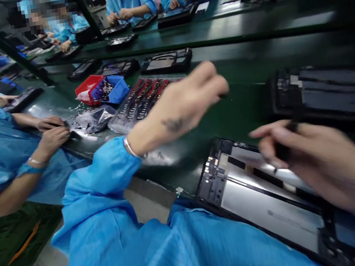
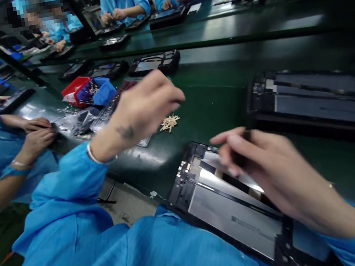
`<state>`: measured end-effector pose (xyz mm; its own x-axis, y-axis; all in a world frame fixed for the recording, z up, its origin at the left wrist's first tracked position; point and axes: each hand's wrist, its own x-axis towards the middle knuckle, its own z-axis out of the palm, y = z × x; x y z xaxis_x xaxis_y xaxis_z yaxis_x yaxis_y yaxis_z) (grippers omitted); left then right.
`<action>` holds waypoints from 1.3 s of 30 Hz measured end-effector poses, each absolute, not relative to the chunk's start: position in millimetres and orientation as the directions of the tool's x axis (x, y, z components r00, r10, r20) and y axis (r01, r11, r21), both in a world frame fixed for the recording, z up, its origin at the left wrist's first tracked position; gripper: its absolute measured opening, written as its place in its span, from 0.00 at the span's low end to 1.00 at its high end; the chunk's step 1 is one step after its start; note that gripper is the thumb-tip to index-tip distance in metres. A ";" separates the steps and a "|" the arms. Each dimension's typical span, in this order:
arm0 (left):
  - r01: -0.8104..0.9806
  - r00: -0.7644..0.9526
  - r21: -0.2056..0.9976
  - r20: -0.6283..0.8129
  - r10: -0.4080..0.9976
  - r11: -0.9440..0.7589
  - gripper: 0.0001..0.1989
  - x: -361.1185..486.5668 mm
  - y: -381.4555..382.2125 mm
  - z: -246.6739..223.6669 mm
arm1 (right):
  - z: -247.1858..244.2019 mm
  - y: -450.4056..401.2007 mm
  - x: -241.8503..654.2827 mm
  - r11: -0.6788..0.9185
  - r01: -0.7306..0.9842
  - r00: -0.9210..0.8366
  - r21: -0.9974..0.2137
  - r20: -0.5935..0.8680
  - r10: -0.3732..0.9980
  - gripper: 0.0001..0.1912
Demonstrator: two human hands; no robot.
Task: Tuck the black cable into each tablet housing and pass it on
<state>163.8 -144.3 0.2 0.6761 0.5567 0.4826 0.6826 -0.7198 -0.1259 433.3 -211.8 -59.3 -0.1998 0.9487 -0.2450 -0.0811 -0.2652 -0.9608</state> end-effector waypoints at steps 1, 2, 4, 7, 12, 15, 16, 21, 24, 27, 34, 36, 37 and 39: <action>0.590 0.768 -0.198 0.436 0.469 -0.783 0.17 180.4 -157.0 -5.0 | -59.2 -210.9 424.0 -0.304 -0.129 -0.257 -0.944 -0.264 0.930 0.20; 0.466 0.852 -0.266 0.392 0.347 -0.844 0.18 193.7 -167.0 -11.8 | -59.4 -210.2 417.2 -0.330 -0.183 -0.293 -0.926 -0.269 0.917 0.21; 0.203 0.949 -0.369 0.302 0.090 -0.907 0.17 209.8 -177.3 -27.3 | -60.7 -209.8 411.8 -0.357 -0.257 -0.313 -0.898 -0.272 0.910 0.21; 0.010 0.946 -0.447 0.293 -0.136 -0.894 0.15 217.5 -174.4 -45.6 | -64.5 -212.0 418.0 -0.319 -0.274 -0.258 -0.907 -0.250 0.933 0.14; -0.074 0.899 -0.384 0.374 -0.229 -0.920 0.11 222.0 -164.8 -55.6 | -71.9 -213.7 425.8 -0.236 -0.211 -0.179 -0.949 -0.199 0.963 0.14; -0.029 0.838 -0.396 0.490 -0.238 -0.918 0.08 222.3 -165.7 -58.4 | -71.8 -212.5 424.0 -0.161 -0.143 -0.141 -0.976 -0.141 0.980 0.15; 0.059 0.819 -0.388 0.545 -0.177 -0.920 0.07 221.7 -166.6 -58.8 | -70.7 -212.3 423.5 -0.112 -0.095 -0.118 -0.989 -0.100 0.988 0.14; 0.496 0.767 -0.334 0.601 0.224 -0.802 0.12 218.9 -171.8 -52.7 | -64.0 -212.8 425.5 0.226 0.270 -0.068 -0.936 0.215 0.974 0.07; 0.523 0.788 -0.340 0.543 0.290 -0.782 0.14 220.2 -176.7 -46.6 | -64.4 -212.7 427.4 0.371 0.420 -0.107 -0.828 0.360 0.927 0.08; 0.526 0.800 -0.322 0.500 0.331 -0.787 0.15 223.3 -183.3 -43.5 | -66.9 -212.5 428.3 0.453 0.496 -0.173 -0.741 0.426 0.888 0.10; 0.562 0.786 -0.325 0.496 0.369 -0.761 0.14 215.0 -179.3 -47.1 | -71.7 -213.1 429.3 0.490 0.516 -0.245 -0.702 0.428 0.870 0.07; 0.655 0.736 -0.298 0.460 0.497 -0.694 0.12 200.0 -167.1 -46.2 | -72.6 -211.9 430.3 0.455 0.516 -0.205 -0.726 0.411 0.888 0.07; 0.710 0.696 -0.284 0.424 0.580 -0.644 0.11 190.8 -160.1 -45.4 | -73.0 -211.0 430.9 0.435 0.510 -0.183 -0.742 0.401 0.898 0.08; 0.791 0.611 -0.280 0.310 0.728 -0.544 0.11 172.1 -146.7 -43.7 | -73.8 -209.3 432.0 0.412 0.492 -0.154 -0.767 0.389 0.908 0.08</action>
<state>172.1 -146.7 -43.7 0.6111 0.7281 0.3105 0.7908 -0.5444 -0.2799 432.0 -209.3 -73.8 -0.1540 0.9082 0.3893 0.4917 0.4122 -0.7670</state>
